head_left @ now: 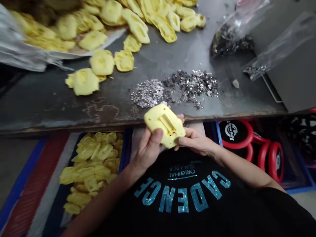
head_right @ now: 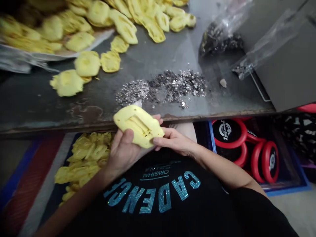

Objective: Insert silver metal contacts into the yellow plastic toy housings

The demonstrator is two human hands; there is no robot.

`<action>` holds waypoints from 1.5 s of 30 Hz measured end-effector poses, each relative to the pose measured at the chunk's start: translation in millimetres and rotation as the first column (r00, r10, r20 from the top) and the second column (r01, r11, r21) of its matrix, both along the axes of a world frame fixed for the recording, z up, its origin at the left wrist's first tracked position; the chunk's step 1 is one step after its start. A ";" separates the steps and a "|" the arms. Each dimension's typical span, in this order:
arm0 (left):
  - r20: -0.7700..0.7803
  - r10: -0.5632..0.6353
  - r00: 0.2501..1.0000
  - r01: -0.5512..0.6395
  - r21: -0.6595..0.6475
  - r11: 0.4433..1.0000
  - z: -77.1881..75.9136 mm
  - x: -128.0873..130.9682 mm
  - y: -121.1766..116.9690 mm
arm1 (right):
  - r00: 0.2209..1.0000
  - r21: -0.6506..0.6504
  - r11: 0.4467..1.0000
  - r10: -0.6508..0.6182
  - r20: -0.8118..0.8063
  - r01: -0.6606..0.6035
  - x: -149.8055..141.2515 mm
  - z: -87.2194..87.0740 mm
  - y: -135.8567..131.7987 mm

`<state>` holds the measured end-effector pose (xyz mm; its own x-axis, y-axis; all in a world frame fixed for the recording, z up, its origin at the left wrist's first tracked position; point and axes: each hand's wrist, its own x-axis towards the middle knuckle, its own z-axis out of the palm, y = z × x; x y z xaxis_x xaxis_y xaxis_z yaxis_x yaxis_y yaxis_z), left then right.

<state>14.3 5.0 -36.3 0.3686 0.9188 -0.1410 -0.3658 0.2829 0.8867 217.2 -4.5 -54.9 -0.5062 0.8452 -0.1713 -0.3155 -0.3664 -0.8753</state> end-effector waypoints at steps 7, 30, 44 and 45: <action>0.115 -0.351 0.929 0.369 -0.314 0.874 4.8 -31.3 18.9 | 0.664 0.631 0.755 -0.566 0.488 0.179 102.6 16.7 5.3; 0.189 -0.330 0.925 0.379 -0.514 0.769 3.1 -0.3 33.2 | 0.024 0.755 0.552 -0.802 0.597 -0.355 156.6 -1.1 14.7; 0.222 -0.310 0.925 0.381 -0.538 0.752 5.4 5.0 30.9 | 0.069 0.744 0.639 -0.748 0.661 -0.195 133.1 6.2 25.8; 0.220 -0.313 0.924 0.382 -0.546 0.746 5.9 6.3 31.0 | 0.097 0.750 0.633 -0.748 0.656 -0.190 132.6 9.5 23.1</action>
<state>20.6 36.0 -30.3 0.6910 0.4869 -0.5342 -0.2239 0.8469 0.4823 349.8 18.6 -45.3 -0.0422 0.9480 0.3156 0.8942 0.1767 -0.4114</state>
